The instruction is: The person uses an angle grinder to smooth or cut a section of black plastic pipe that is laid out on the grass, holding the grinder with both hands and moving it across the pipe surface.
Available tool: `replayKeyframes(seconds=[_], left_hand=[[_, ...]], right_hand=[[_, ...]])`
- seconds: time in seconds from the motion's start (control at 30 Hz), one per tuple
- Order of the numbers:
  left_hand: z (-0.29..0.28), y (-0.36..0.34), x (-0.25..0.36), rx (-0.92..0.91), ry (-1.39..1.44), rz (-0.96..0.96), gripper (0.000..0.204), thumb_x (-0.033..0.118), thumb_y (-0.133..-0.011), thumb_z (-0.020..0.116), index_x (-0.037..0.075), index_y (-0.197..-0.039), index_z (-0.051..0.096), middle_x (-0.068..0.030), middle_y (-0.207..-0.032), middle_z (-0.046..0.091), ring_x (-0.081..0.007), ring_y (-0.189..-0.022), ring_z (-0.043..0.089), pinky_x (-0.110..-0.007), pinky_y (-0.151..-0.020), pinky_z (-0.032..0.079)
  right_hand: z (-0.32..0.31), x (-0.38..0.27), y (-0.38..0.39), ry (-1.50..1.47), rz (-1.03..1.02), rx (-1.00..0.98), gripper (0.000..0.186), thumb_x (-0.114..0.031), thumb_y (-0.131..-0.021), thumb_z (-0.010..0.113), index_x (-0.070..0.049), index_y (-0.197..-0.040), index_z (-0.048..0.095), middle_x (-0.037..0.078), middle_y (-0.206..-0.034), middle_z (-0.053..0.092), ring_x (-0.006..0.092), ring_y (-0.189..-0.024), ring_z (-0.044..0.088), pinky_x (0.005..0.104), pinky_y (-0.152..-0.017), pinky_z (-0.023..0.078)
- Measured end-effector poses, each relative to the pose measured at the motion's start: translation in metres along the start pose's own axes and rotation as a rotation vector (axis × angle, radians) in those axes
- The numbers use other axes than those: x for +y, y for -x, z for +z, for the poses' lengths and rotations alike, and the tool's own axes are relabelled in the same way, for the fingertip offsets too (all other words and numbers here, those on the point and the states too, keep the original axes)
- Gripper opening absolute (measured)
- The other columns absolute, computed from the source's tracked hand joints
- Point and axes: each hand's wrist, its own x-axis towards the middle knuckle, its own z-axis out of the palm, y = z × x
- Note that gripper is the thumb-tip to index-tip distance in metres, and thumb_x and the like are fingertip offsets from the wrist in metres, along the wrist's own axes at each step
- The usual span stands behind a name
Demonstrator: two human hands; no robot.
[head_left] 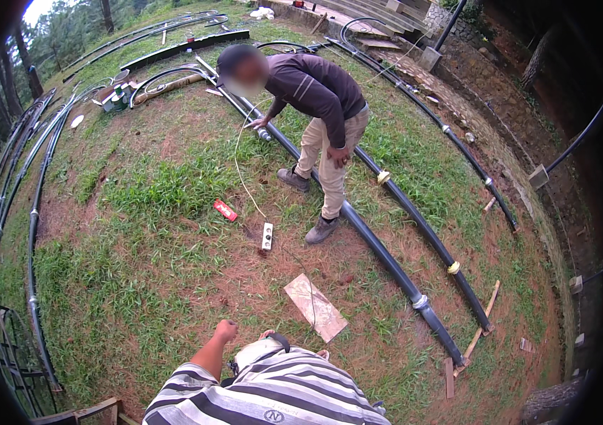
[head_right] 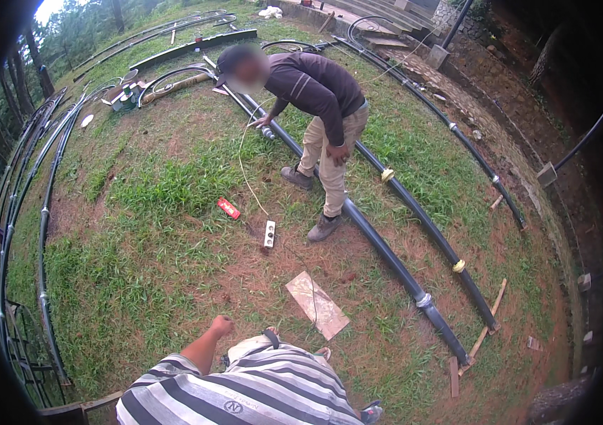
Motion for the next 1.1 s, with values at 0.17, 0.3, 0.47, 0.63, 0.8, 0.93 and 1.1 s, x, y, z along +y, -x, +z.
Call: replayKeyframes(seconds=[0.17, 0.3, 0.47, 0.63, 0.8, 0.93, 1.1], left_hand=[[-0.002, -0.003, -0.002, 0.005, 0.009, 0.005, 0.023, 0.020, -0.098, 0.069, 0.003, -0.110, 0.078, -0.0101, -0.087, 0.079, -0.0198, -0.068, 0.074, -0.036, -0.061, 0.060], [-0.003, 0.000, -0.002, 0.026, -0.012, 0.018, 0.022, 0.019, -0.097, 0.068, 0.003, -0.108, 0.078, -0.0101, -0.087, 0.079, -0.0203, -0.069, 0.075, -0.037, -0.062, 0.061], [-0.001, 0.008, 0.005, 0.028, -0.066, 0.024, 0.021, 0.019, -0.096, 0.066, 0.003, -0.102, 0.078, -0.0103, -0.086, 0.079, -0.0206, -0.070, 0.075, -0.038, -0.065, 0.061], [-0.004, 0.006, -0.001, 0.038, -0.070, 0.036, 0.022, 0.020, -0.096, 0.066, 0.003, -0.102, 0.078, -0.0108, -0.086, 0.079, -0.0209, -0.071, 0.075, -0.038, -0.066, 0.061], [0.004, 0.000, -0.003, 0.022, -0.043, 0.023, 0.023, 0.019, -0.095, 0.065, 0.002, -0.102, 0.078, -0.0116, -0.087, 0.079, -0.0214, -0.072, 0.075, -0.038, -0.066, 0.061], [0.002, -0.011, -0.005, 0.017, 0.006, 0.032, 0.023, 0.020, -0.095, 0.066, 0.003, -0.101, 0.079, -0.0118, -0.085, 0.079, -0.0216, -0.070, 0.075, -0.038, -0.065, 0.061], [0.005, -0.011, -0.010, 0.028, -0.029, 0.046, 0.022, 0.020, -0.093, 0.069, 0.003, -0.101, 0.080, -0.0112, -0.081, 0.078, -0.0213, -0.067, 0.074, -0.037, -0.064, 0.060]], right_hand=[[-0.001, 0.007, -0.003, -0.007, 0.005, -0.002, 0.044, -0.021, -0.067, 0.087, -0.001, -0.102, 0.068, 0.013, -0.092, 0.071, 0.0318, -0.077, 0.070, 0.0507, -0.070, 0.059], [-0.005, 0.014, -0.003, -0.015, 0.010, -0.001, 0.044, -0.021, -0.068, 0.087, -0.001, -0.102, 0.068, 0.013, -0.092, 0.070, 0.0316, -0.076, 0.070, 0.0506, -0.070, 0.058], [-0.012, 0.027, -0.008, -0.035, 0.016, 0.006, 0.044, -0.020, -0.068, 0.087, -0.001, -0.102, 0.068, 0.013, -0.092, 0.070, 0.0313, -0.076, 0.070, 0.0505, -0.070, 0.058], [-0.008, 0.031, -0.007, -0.046, 0.033, 0.004, 0.043, -0.020, -0.068, 0.087, -0.001, -0.102, 0.068, 0.013, -0.091, 0.070, 0.0310, -0.075, 0.070, 0.0503, -0.069, 0.058], [-0.011, 0.034, -0.008, -0.053, 0.045, 0.019, 0.043, -0.020, -0.068, 0.087, -0.001, -0.102, 0.068, 0.012, -0.091, 0.070, 0.0307, -0.075, 0.069, 0.0502, -0.068, 0.058], [-0.001, 0.027, -0.004, -0.064, 0.057, 0.016, 0.043, -0.020, -0.068, 0.087, -0.001, -0.102, 0.067, 0.012, -0.091, 0.069, 0.0305, -0.074, 0.069, 0.0501, -0.068, 0.058], [-0.001, 0.024, -0.001, -0.080, 0.075, 0.028, 0.043, -0.019, -0.069, 0.086, 0.000, -0.101, 0.067, 0.012, -0.090, 0.069, 0.0302, -0.074, 0.069, 0.0500, -0.067, 0.058]])
